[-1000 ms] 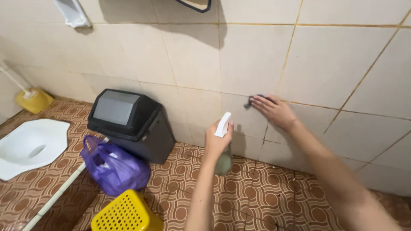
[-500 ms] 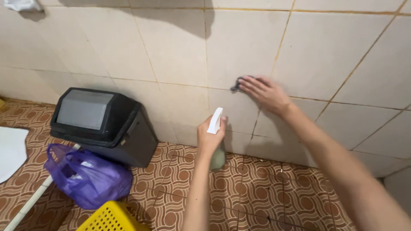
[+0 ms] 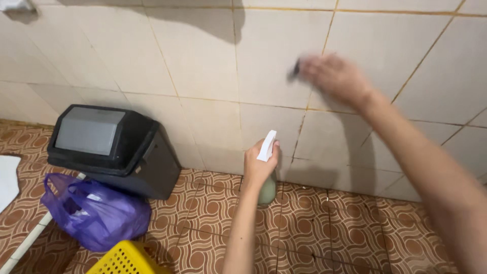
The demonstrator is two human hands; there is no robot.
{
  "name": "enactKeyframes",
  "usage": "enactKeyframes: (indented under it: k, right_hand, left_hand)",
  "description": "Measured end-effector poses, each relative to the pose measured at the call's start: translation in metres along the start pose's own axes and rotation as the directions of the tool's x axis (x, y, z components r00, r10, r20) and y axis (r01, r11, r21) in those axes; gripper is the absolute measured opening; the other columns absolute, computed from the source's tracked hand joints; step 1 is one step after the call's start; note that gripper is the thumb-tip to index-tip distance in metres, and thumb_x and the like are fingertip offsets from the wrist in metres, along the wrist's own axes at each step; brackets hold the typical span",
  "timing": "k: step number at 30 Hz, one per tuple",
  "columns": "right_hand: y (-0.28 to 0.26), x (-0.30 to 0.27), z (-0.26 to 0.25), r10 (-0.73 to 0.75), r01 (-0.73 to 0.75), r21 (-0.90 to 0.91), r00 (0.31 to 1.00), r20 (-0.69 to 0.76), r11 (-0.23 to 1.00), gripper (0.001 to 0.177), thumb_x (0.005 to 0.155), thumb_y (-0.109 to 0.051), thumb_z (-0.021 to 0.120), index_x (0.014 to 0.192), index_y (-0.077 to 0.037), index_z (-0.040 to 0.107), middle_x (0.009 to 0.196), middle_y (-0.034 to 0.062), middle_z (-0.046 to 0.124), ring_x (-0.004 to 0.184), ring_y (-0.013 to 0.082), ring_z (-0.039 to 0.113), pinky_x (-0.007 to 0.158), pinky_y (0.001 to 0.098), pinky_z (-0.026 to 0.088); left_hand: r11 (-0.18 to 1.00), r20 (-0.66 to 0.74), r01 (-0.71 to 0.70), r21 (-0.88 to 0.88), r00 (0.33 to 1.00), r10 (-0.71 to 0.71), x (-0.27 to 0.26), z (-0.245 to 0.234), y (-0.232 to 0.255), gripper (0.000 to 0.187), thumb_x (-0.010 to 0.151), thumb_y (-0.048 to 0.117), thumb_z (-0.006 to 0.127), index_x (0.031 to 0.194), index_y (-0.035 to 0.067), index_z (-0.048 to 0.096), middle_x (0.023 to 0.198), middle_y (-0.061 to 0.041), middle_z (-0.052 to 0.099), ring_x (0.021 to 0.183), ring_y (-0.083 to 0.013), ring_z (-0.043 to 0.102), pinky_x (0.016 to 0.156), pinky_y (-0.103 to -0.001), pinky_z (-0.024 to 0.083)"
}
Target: The person sprays a cleaning solution onto tiled walls and scrubs the grout lines with a steel wool pad. The person moves along the wall, repeatedly spraying and scrubbing different sections.
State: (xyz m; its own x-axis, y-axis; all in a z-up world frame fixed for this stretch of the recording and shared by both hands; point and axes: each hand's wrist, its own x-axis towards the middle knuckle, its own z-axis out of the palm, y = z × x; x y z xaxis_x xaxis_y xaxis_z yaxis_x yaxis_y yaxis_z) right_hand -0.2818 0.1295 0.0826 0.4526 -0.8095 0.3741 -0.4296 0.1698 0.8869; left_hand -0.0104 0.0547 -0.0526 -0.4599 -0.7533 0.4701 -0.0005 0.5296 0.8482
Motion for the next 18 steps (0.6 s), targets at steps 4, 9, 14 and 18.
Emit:
enactKeyframes:
  k: [4,9,14,18]
  right_hand:
    - [0.041,0.052,0.037,0.445,-0.4,0.273,0.887,-0.126,0.875,0.053,0.101,-0.007,0.058,0.154,-0.002,0.051,0.159,0.0136,0.049,0.151,0.0306,0.044,0.126,0.0459,0.035]
    - [-0.062,0.086,0.027,0.34,-0.292,0.381,0.938,-0.066,0.877,0.059,0.098,-0.01,0.054,0.156,-0.007,0.049,0.166,0.0071,0.042,0.156,0.024,0.035,0.128,0.0438,0.026]
    - [-0.09,0.057,-0.001,-0.112,0.064,0.246,0.977,0.184,0.967,0.076,0.085,-0.028,0.049,0.16,-0.022,0.039,0.165,-0.0047,0.031,0.15,0.0121,0.029,0.121,0.0373,0.023]
    - [0.007,0.085,0.011,0.261,-0.26,0.247,0.965,0.028,0.934,0.039,0.108,-0.019,0.053,0.147,-0.011,0.055,0.161,0.0063,0.048,0.148,0.0216,0.046,0.12,0.04,0.038]
  left_hand:
    - [0.997,0.004,0.07,0.014,0.998,-0.07,-0.001,0.001,-0.001,0.023,0.089,0.029,0.069,0.095,0.009,0.076,0.072,-0.014,0.072,0.068,-0.029,0.074,0.065,-0.038,0.057]
    - [0.988,-0.005,0.153,0.035,0.988,-0.153,0.002,0.009,-0.008,0.024,0.089,0.031,0.069,0.094,0.009,0.077,0.074,-0.016,0.074,0.073,-0.0313,0.075,0.068,-0.039,0.057]
    - [0.995,-0.043,0.103,-0.01,0.994,-0.104,0.006,0.016,-0.017,0.025,0.089,0.031,0.068,0.093,0.008,0.075,0.078,-0.016,0.074,0.075,-0.0321,0.075,0.069,-0.04,0.058]
    - [0.986,-0.036,0.164,-0.012,0.986,-0.165,0.0,0.03,-0.025,0.026,0.09,0.033,0.068,0.093,0.008,0.074,0.076,-0.017,0.072,0.074,-0.0337,0.074,0.069,-0.04,0.057]
